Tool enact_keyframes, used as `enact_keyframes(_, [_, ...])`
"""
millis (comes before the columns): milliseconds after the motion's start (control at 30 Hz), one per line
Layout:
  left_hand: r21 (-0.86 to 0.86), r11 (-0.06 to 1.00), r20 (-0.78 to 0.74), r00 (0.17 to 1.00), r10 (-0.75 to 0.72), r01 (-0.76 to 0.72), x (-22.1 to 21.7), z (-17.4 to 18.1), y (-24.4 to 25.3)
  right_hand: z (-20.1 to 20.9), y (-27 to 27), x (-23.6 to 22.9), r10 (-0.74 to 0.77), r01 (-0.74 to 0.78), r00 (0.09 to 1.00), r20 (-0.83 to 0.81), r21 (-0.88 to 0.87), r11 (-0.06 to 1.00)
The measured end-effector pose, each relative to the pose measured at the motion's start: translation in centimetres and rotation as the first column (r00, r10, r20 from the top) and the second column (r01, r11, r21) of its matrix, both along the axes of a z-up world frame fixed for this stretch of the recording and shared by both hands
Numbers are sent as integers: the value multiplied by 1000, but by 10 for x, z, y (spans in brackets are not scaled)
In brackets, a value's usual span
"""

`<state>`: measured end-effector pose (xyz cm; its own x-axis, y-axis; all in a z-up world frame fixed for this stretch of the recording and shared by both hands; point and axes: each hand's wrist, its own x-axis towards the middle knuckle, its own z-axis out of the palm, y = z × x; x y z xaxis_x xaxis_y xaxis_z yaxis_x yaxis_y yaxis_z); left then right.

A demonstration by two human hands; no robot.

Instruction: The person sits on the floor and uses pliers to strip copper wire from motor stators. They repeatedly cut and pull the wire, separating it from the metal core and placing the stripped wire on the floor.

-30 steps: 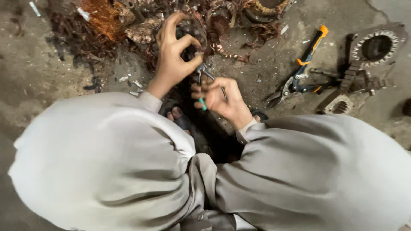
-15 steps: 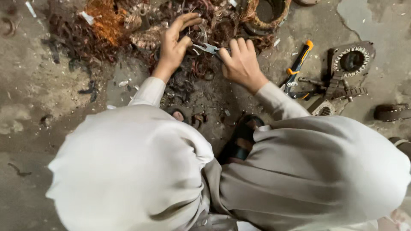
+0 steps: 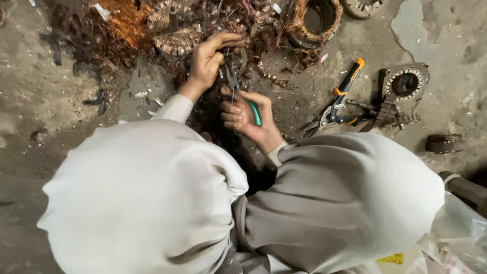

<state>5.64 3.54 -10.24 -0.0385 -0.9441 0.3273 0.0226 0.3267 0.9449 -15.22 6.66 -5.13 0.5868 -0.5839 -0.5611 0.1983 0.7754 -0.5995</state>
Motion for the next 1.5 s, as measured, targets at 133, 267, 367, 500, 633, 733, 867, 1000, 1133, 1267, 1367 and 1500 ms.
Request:
enact_keyframes(133, [-43,996,238,967,87,-79,-6,-13,-11,6,5,-3,7,-530,706,-708,-522,669])
enact_keyframes(267, [42,996,175,982,69,-78,-7,6,-18,57,-21,-39,-263,-734,537,-801,-598,322])
enact_keyframes(367, [111,987,235,968,85,-113,-12,26,0,92,-35,-70,-401,-778,534,-744,-618,110])
enact_keyframes(500, [162,974,619,785,25,-159,-25,56,14,123,-47,-77,-12,-465,735,-678,-516,719])
enact_keyframes(633, [213,955,826,560,-63,-206,-31,85,1,143,-50,-68,61,-64,998,-35,-79,995])
enact_keyframes(733, [106,990,805,593,-31,-92,-24,96,15,131,-38,-70,69,-68,994,89,-15,998])
enact_keyframes(867, [-235,946,959,211,188,225,-17,108,33,99,-37,-87,120,-145,978,173,137,980])
enact_keyframes(1000, [-121,895,974,224,24,429,-16,113,28,86,-38,-103,104,-106,993,62,34,994])
enact_keyframes(1133, [340,910,781,468,-414,239,-27,111,30,80,-27,-108,162,-163,987,23,25,986])
enact_keyframes(1267, [361,929,751,615,-241,-78,-37,101,47,73,-6,-107,175,-216,949,-264,-138,966])
enact_keyframes(1367, [432,876,767,598,-232,-214,-33,87,45,69,18,-115,320,-396,892,-319,-209,894])
enact_keyframes(1500, [527,802,666,722,-184,-281,-32,59,40,54,44,-120,91,-537,684,-724,-415,735])
